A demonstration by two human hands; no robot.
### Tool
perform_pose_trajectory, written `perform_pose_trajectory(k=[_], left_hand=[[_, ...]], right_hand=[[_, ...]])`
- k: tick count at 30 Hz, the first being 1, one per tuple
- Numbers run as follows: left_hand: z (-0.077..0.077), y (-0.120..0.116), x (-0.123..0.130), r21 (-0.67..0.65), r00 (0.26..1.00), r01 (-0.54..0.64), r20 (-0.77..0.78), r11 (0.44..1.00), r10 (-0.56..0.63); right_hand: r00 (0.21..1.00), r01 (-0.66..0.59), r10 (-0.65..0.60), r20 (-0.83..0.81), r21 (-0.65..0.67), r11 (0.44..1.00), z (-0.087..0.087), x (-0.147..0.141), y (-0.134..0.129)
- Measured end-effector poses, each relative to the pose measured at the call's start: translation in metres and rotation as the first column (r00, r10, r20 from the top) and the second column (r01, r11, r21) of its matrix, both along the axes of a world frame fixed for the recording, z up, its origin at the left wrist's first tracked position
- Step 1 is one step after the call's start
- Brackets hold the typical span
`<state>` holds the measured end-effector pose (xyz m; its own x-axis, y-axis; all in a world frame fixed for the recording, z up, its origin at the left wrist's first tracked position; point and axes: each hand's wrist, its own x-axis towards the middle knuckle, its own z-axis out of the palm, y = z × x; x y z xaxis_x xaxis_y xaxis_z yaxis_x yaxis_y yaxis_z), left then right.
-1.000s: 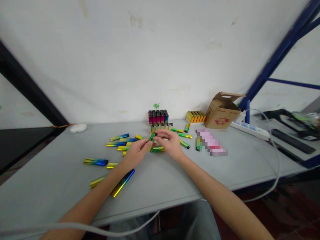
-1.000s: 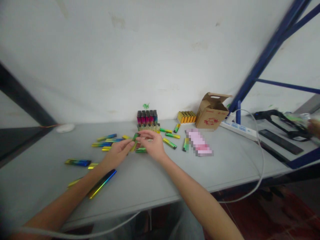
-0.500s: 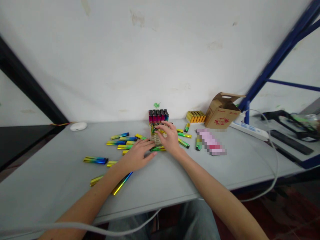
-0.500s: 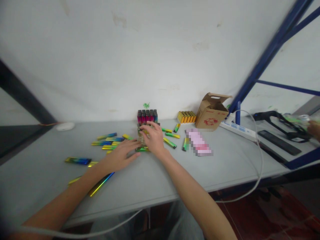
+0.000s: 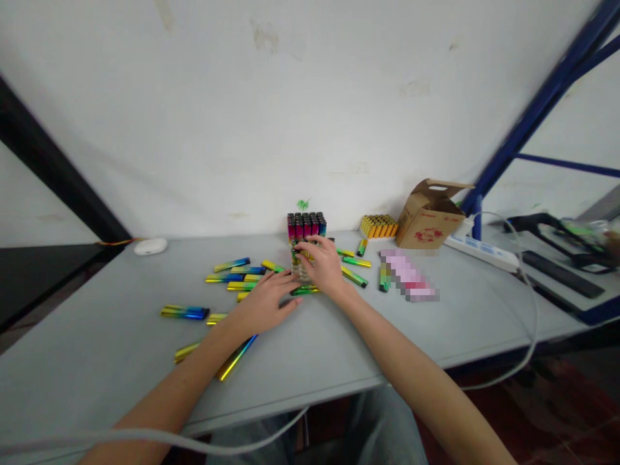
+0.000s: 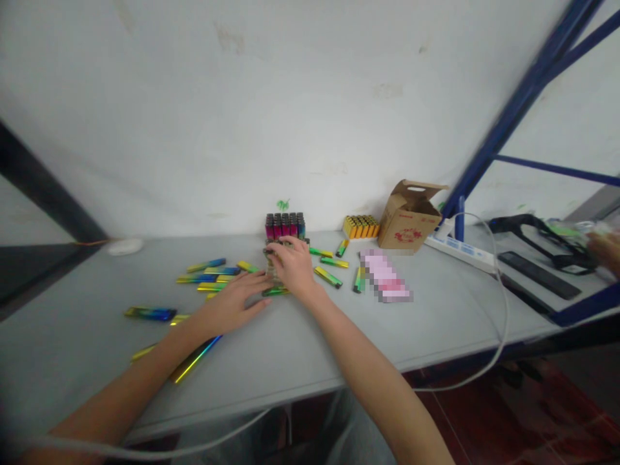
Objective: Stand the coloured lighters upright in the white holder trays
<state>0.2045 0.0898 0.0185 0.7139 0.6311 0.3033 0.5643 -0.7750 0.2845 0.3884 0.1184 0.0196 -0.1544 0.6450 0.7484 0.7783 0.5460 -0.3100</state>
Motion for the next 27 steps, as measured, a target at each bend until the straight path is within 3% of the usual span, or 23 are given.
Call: perform_pose_trajectory(k=[9, 21, 25, 27], left_hand=[[-0.008, 0.007, -0.001, 0.029, 1.0, 0.008, -0.026, 1.0, -0.007], [-0.011, 0.009, -0.003, 0.055, 0.998, 0.005, 0.058, 0.998, -0.009], [-0.006, 0.014, -0.009, 0.06, 0.993, -0.079, 0.096, 0.995, 0.073], [-0.003, 0.017, -0.013, 0.054, 0.982, -0.138, 0.135, 0.989, 0.13]], right_hand=[[1.0, 0.004, -0.005, -0.023, -0.038, 0.999, -0.003, 0.001, 0.002], [0.988, 0.057, -0.057, 0.147, 0.009, 0.998, 0.003, 0.005, -0.003], [0.996, -0.061, 0.06, 0.062, 0.009, 0.998, 0.015, 0.014, -0.017], [0.975, -0.2, 0.208, 0.074, -0.098, 0.975, 0.02, 0.02, -0.027]])
